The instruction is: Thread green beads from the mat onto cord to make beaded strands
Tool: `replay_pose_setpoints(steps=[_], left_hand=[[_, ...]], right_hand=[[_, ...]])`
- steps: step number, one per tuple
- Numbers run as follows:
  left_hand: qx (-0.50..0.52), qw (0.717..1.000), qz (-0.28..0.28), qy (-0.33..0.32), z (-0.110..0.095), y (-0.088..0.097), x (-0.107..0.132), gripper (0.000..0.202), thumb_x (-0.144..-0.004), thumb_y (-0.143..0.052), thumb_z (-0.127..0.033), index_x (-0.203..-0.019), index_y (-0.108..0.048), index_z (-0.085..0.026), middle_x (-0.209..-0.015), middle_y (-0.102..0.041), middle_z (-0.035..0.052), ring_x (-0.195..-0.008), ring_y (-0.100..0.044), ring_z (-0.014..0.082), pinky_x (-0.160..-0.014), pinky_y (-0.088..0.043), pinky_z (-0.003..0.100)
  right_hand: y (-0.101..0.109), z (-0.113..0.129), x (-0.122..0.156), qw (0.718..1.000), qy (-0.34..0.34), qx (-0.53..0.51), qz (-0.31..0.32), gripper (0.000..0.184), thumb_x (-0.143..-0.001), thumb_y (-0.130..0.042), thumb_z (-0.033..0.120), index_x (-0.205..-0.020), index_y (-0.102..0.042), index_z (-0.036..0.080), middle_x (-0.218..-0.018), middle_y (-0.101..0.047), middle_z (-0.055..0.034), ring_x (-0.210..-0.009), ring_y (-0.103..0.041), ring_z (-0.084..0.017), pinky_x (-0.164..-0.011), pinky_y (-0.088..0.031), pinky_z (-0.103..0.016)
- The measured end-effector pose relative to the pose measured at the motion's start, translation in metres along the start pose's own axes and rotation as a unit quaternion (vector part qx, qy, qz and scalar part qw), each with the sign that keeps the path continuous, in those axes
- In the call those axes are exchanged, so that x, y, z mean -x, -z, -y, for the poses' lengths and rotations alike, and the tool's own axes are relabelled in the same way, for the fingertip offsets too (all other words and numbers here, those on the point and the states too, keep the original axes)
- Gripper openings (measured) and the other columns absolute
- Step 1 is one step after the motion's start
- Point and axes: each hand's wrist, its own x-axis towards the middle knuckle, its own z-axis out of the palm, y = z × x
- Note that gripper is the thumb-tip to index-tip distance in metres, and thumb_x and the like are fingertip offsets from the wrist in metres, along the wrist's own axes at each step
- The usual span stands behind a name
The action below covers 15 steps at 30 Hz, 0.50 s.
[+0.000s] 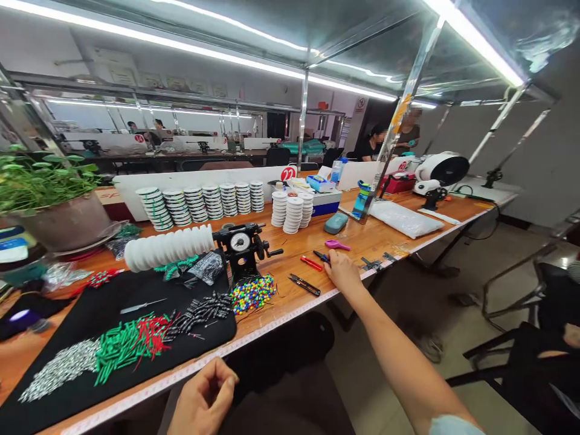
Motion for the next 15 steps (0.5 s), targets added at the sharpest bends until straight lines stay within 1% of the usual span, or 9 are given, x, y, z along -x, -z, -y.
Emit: replay_pose_setpoints(steps=[2, 3, 5, 6, 8, 9, 12, 13, 15], left_hand=[[-0.012, 1.0, -0.004, -0.005, 0.002, -0.001, 0.002, 0.032, -0.072, -0.069, -0.048, -0.061, -0.057, -0.021, -0.058, -0.053, -0.0023, -0.057, -0.047, 0.0159, -0.053, -0.042, 0.023], [-0.017, 1.0, -0.01, -0.008, 0.004, -0.001, 0.003, 0.03, -0.073, -0.068, -0.046, -0.061, -0.056, -0.021, -0.059, -0.053, -0.0023, -0.057, -0.047, 0.016, -0.053, -0.042, 0.023], [-0.028, 0.999, -0.023, -0.016, 0.007, -0.002, 0.003, 0.027, -0.074, -0.066, -0.043, -0.061, -0.056, -0.021, -0.059, -0.053, -0.0023, -0.057, -0.048, 0.016, -0.053, -0.041, 0.024], [-0.034, 0.999, -0.027, -0.021, 0.008, -0.003, 0.004, 0.025, -0.074, -0.065, -0.041, -0.062, -0.056, -0.021, -0.059, -0.053, -0.0023, -0.056, -0.048, 0.0159, -0.053, -0.041, 0.024], [-0.047, 0.998, -0.035, -0.031, 0.008, -0.004, 0.005, 0.021, -0.076, -0.063, -0.038, -0.065, -0.057, -0.021, -0.059, -0.052, -0.0029, -0.055, -0.046, 0.0151, -0.052, -0.039, 0.023], [-0.054, 0.997, -0.039, -0.035, 0.007, -0.005, 0.006, 0.02, -0.077, -0.062, -0.037, -0.066, -0.057, -0.021, -0.058, -0.051, -0.0033, -0.055, -0.046, 0.0146, -0.052, -0.038, 0.023], [-0.075, 0.995, -0.055, -0.04, 0.002, -0.007, 0.011, 0.017, -0.077, -0.059, -0.033, -0.065, -0.056, -0.021, -0.055, -0.048, -0.0044, -0.051, -0.043, 0.0131, -0.049, -0.035, 0.022], [-0.082, 0.994, -0.056, -0.04, 0.001, -0.008, 0.012, 0.017, -0.077, -0.059, -0.032, -0.065, -0.055, -0.021, -0.055, -0.048, -0.0046, -0.05, -0.043, 0.0127, -0.048, -0.034, 0.022], [-0.099, 0.993, -0.054, -0.043, -0.002, -0.009, 0.015, 0.015, -0.078, -0.057, -0.03, -0.066, -0.055, -0.021, -0.055, -0.049, -0.0044, -0.049, -0.043, 0.0123, -0.048, -0.034, 0.022]], right_hand=[[0.005, 0.006, 0.005, 1.0, 0.018, 0.004, -0.009, 0.006, -0.09, -0.063, 0.01, -0.094, -0.061, 0.014, -0.098, -0.065, -0.0169, -0.094, -0.061, -0.033, -0.08, -0.048, -0.04], [0.007, 0.011, 0.01, 0.999, 0.034, 0.001, -0.013, 0.004, -0.092, -0.061, 0.012, -0.096, -0.061, 0.015, -0.103, -0.064, -0.0174, -0.098, -0.06, -0.033, -0.083, -0.048, -0.04], [0.007, 0.026, 0.025, 0.997, 0.079, -0.014, -0.009, 0.005, -0.095, -0.061, 0.018, -0.1, -0.06, 0.017, -0.108, -0.064, -0.0143, -0.103, -0.059, -0.03, -0.088, -0.046, -0.038], [0.006, 0.034, 0.034, 0.994, 0.102, -0.024, -0.001, 0.006, -0.095, -0.062, 0.02, -0.101, -0.061, 0.019, -0.107, -0.065, -0.012, -0.102, -0.06, -0.029, -0.089, -0.046, -0.036], [-0.001, 0.05, 0.051, 0.99, 0.133, -0.046, 0.021, 0.004, -0.094, -0.063, 0.02, -0.097, -0.061, 0.02, -0.097, -0.066, -0.0093, -0.094, -0.062, -0.028, -0.084, -0.047, -0.035], [-0.004, 0.057, 0.058, 0.989, 0.136, -0.056, 0.029, 0.003, -0.093, -0.06, 0.017, -0.093, -0.061, 0.02, -0.091, -0.066, -0.0095, -0.09, -0.062, -0.028, -0.08, -0.047, -0.035], [-0.012, 0.064, 0.064, 0.988, 0.114, -0.096, 0.035, 0.018, -0.094, -0.048, 0.011, -0.083, -0.06, 0.019, -0.077, -0.064, -0.0117, -0.079, -0.061, -0.03, -0.073, -0.045, -0.038], [-0.012, 0.065, 0.063, 0.987, 0.104, -0.114, 0.033, 0.02, -0.095, -0.046, 0.013, -0.082, -0.059, 0.019, -0.075, -0.063, -0.0123, -0.078, -0.061, -0.031, -0.073, -0.045, -0.039], [-0.005, 0.065, 0.061, 0.984, 0.086, -0.156, 0.024, 0.021, -0.098, -0.042, 0.02, -0.086, -0.059, 0.018, -0.081, -0.064, -0.0145, -0.084, -0.062, -0.032, -0.076, -0.045, -0.04]])
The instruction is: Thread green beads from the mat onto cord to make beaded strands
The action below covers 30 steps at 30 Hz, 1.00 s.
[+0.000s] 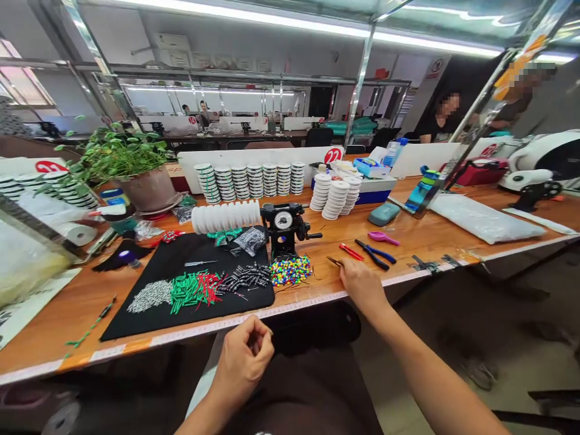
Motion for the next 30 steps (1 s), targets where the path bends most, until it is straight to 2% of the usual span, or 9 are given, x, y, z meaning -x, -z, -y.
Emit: replay_pose_setpoints(steps=[4, 5, 7, 10, 14, 20, 25, 28, 30], left_hand=[[-0.036, 0.999, -0.015, -0.031, 0.001, -0.003, 0.001, 0.014, -0.08, -0.054, -0.026, -0.067, -0.055, -0.021, -0.056, -0.051, -0.0041, -0.048, -0.047, 0.0121, -0.048, -0.036, 0.022], [-0.045, 0.998, -0.018, -0.04, 0.002, -0.004, 0.001, 0.013, -0.08, -0.053, -0.025, -0.067, -0.056, -0.021, -0.056, -0.052, -0.004, -0.049, -0.048, 0.0121, -0.048, -0.037, 0.022], [-0.06, 0.996, -0.023, -0.062, 0.003, -0.005, 0.001, 0.013, -0.081, -0.052, -0.022, -0.069, -0.056, -0.021, -0.057, -0.054, -0.0037, -0.049, -0.05, 0.012, -0.048, -0.039, 0.021], [-0.083, 0.991, -0.036, -0.1, 0.003, -0.005, 0.002, 0.014, -0.083, -0.051, -0.019, -0.07, -0.055, -0.021, -0.059, -0.056, -0.0036, -0.049, -0.053, 0.0119, -0.049, -0.041, 0.021], [-0.113, 0.981, -0.061, -0.147, 0.001, -0.002, 0.004, 0.014, -0.083, -0.051, -0.014, -0.071, -0.055, -0.021, -0.061, -0.058, -0.0038, -0.051, -0.055, 0.0116, -0.051, -0.044, 0.021], [-0.125, 0.969, -0.073, -0.199, 0.001, -0.005, 0.007, 0.015, -0.083, -0.052, -0.012, -0.07, -0.055, -0.021, -0.059, -0.057, -0.0044, -0.05, -0.056, 0.0111, -0.05, -0.044, 0.02], [-0.12, 0.972, -0.06, -0.195, 0.006, -0.009, 0.007, 0.016, -0.082, -0.052, -0.011, -0.07, -0.054, -0.021, -0.059, -0.057, -0.0046, -0.05, -0.055, 0.0109, -0.05, -0.043, 0.02], [-0.112, 0.976, -0.063, -0.176, 0.007, -0.008, 0.008, 0.015, -0.081, -0.052, -0.011, -0.07, -0.054, -0.021, -0.059, -0.056, -0.0043, -0.05, -0.055, 0.0112, -0.049, -0.043, 0.02], [-0.107, 0.98, -0.057, -0.158, 0.006, -0.008, 0.01, 0.016, -0.081, -0.052, -0.01, -0.07, -0.054, -0.021, -0.06, -0.057, -0.004, -0.051, -0.055, 0.0114, -0.05, -0.042, 0.02]], right_hand=[[0.027, 0.031, 0.025, 0.987, -0.039, -0.154, 0.031, 0.04, -0.105, -0.03, 0.047, -0.104, -0.057, 0.018, -0.084, -0.061, -0.0085, -0.074, -0.06, -0.024, -0.066, -0.046, -0.033], [0.033, 0.045, 0.038, 0.952, -0.074, -0.276, 0.113, 0.045, -0.104, -0.033, 0.057, -0.104, -0.058, 0.019, -0.077, -0.055, -0.004, -0.064, -0.054, -0.02, -0.058, -0.043, -0.029], [0.038, 0.073, 0.068, 0.802, -0.142, -0.496, 0.301, 0.055, -0.097, -0.043, 0.071, -0.103, -0.058, 0.018, -0.073, -0.046, 0.0011, -0.056, -0.042, -0.013, -0.051, -0.033, -0.024], [0.028, 0.106, 0.107, 0.613, -0.213, -0.63, 0.426, 0.054, -0.089, -0.058, 0.073, -0.091, -0.055, 0.019, -0.068, -0.037, 0.0059, -0.053, -0.029, -0.008, -0.049, -0.023, -0.021], [0.002, 0.121, 0.127, 0.518, -0.286, -0.671, 0.446, 0.058, -0.079, -0.069, 0.075, -0.087, -0.048, 0.021, -0.063, -0.034, 0.0098, -0.047, -0.019, -0.005, -0.044, -0.013, -0.019], [-0.004, 0.127, 0.122, 0.491, -0.309, -0.695, 0.424, 0.064, -0.072, -0.074, 0.077, -0.084, -0.046, 0.021, -0.059, -0.038, 0.0111, -0.044, -0.021, -0.003, -0.042, -0.013, -0.017], [-0.007, 0.135, 0.13, 0.51, -0.316, -0.687, 0.41, 0.066, -0.071, -0.071, 0.081, -0.078, -0.04, 0.023, -0.053, -0.03, 0.0132, -0.041, -0.012, -0.004, -0.04, -0.009, -0.018], [-0.006, 0.125, 0.126, 0.597, -0.277, -0.641, 0.396, 0.065, -0.078, -0.057, 0.086, -0.077, -0.039, 0.023, -0.056, -0.027, 0.0116, -0.043, -0.014, -0.006, -0.041, -0.014, -0.019], [-0.003, 0.104, 0.111, 0.739, -0.205, -0.55, 0.33, 0.06, -0.088, -0.043, 0.082, -0.079, -0.044, 0.023, -0.061, -0.034, 0.0076, -0.046, -0.026, -0.009, -0.045, -0.024, -0.021]])
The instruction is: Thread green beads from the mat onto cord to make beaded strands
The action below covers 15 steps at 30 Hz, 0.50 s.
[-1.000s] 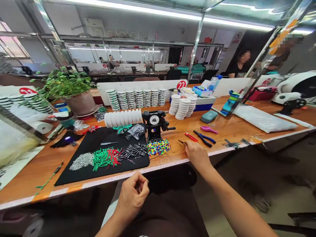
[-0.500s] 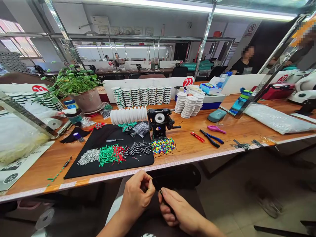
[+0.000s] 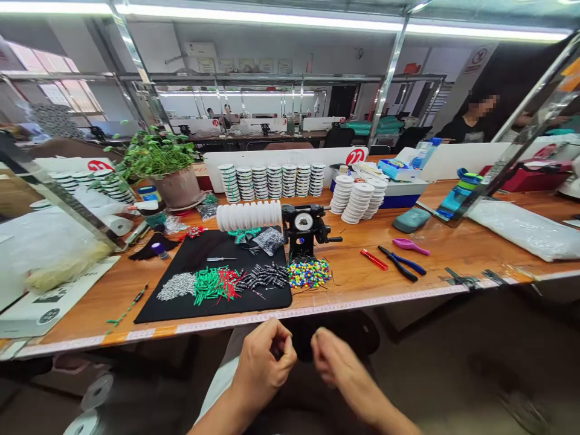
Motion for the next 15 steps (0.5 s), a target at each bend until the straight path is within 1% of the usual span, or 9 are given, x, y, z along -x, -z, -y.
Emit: replay_pose_setpoints(steps=[1, 2, 4, 7, 9, 10, 12, 13, 15], left_hand=[[0.002, 1.0, 0.008, 0.007, -0.001, 0.0, 0.001, 0.016, -0.081, -0.052, -0.009, -0.071, -0.054, -0.021, -0.06, -0.057, -0.0037, -0.051, -0.055, 0.0115, -0.05, -0.042, 0.02], [0.004, 1.0, 0.017, 0.012, -0.002, 0.001, 0.002, 0.016, -0.082, -0.052, -0.009, -0.072, -0.055, -0.02, -0.061, -0.058, -0.0032, -0.052, -0.055, 0.0117, -0.051, -0.043, 0.021], [0.005, 1.0, 0.025, 0.002, -0.004, 0.001, 0.003, 0.016, -0.084, -0.053, -0.007, -0.076, -0.059, -0.019, -0.066, -0.061, -0.0013, -0.058, -0.058, 0.0129, -0.055, -0.045, 0.022], [-0.006, 0.999, -0.001, -0.043, -0.006, -0.001, 0.007, 0.018, -0.083, -0.057, -0.002, -0.083, -0.063, -0.018, -0.086, -0.065, 0.0051, -0.081, -0.063, 0.018, -0.072, -0.051, 0.027], [-0.032, 0.997, -0.035, -0.065, -0.009, -0.003, 0.008, 0.022, -0.081, -0.06, 0.001, -0.086, -0.066, -0.019, -0.101, -0.064, 0.0085, -0.095, -0.061, 0.0221, -0.083, -0.051, 0.032], [-0.047, 0.995, -0.052, -0.074, -0.01, -0.003, 0.009, 0.022, -0.081, -0.061, 0.0, -0.087, -0.068, -0.02, -0.106, -0.062, 0.0092, -0.099, -0.06, 0.0235, -0.086, -0.05, 0.035], [-0.066, 0.99, -0.079, -0.101, -0.015, -0.005, 0.008, 0.022, -0.083, -0.064, -0.003, -0.091, -0.071, -0.023, -0.112, -0.06, 0.0092, -0.102, -0.057, 0.0245, -0.088, -0.049, 0.037], [-0.066, 0.987, -0.087, -0.12, -0.017, -0.005, 0.008, 0.022, -0.084, -0.065, -0.005, -0.092, -0.072, -0.024, -0.113, -0.059, 0.0089, -0.102, -0.056, 0.0244, -0.087, -0.049, 0.036], [-0.051, 0.983, -0.095, -0.149, -0.02, -0.003, 0.006, 0.02, -0.085, -0.066, -0.009, -0.094, -0.073, -0.025, -0.113, -0.058, 0.0085, -0.101, -0.055, 0.0241, -0.085, -0.049, 0.035]], right_hand=[[0.018, 0.004, -0.006, 0.989, 0.069, 0.109, -0.069, 0.058, -0.094, -0.036, 0.078, -0.081, -0.048, 0.022, -0.064, -0.04, 0.0044, -0.051, -0.036, -0.012, -0.049, -0.03, -0.024], [0.039, 0.009, -0.015, 0.955, 0.124, 0.221, -0.153, 0.055, -0.097, -0.035, 0.073, -0.088, -0.053, 0.021, -0.068, -0.048, 0.0004, -0.057, -0.046, -0.016, -0.055, -0.036, -0.027], [0.085, 0.017, -0.037, 0.844, 0.208, 0.392, -0.301, 0.056, -0.099, -0.03, 0.069, -0.095, -0.057, 0.02, -0.081, -0.059, -0.0092, -0.073, -0.057, -0.027, -0.067, -0.044, -0.037], [0.138, 0.024, -0.067, 0.701, 0.249, 0.569, -0.35, 0.063, -0.101, -0.02, 0.062, -0.091, -0.063, 0.017, -0.089, -0.062, -0.0182, -0.084, -0.059, -0.036, -0.075, -0.048, -0.049], [0.146, 0.026, -0.075, 0.659, 0.262, 0.612, -0.35, 0.062, -0.102, -0.024, 0.058, -0.096, -0.067, 0.014, -0.103, -0.063, -0.0236, -0.096, -0.059, -0.041, -0.084, -0.048, -0.058], [0.14, 0.026, -0.074, 0.662, 0.282, 0.602, -0.347, 0.059, -0.102, -0.028, 0.057, -0.1, -0.067, 0.013, -0.113, -0.062, -0.0251, -0.105, -0.058, -0.043, -0.091, -0.046, -0.061], [0.111, 0.023, -0.065, 0.726, 0.326, 0.517, -0.315, 0.053, -0.101, -0.035, 0.055, -0.113, -0.066, 0.013, -0.129, -0.058, -0.0236, -0.122, -0.052, -0.042, -0.106, -0.038, -0.061], [0.09, 0.021, -0.057, 0.783, 0.337, 0.449, -0.267, 0.05, -0.101, -0.038, 0.054, -0.119, -0.065, 0.016, -0.131, -0.058, -0.0202, -0.126, -0.051, -0.038, -0.109, -0.038, -0.057], [0.045, 0.014, -0.04, 0.919, 0.256, 0.279, -0.11, 0.044, -0.104, -0.037, 0.052, -0.13, -0.061, 0.026, -0.134, -0.06, -0.0117, -0.129, -0.052, -0.03, -0.109, -0.043, -0.046]])
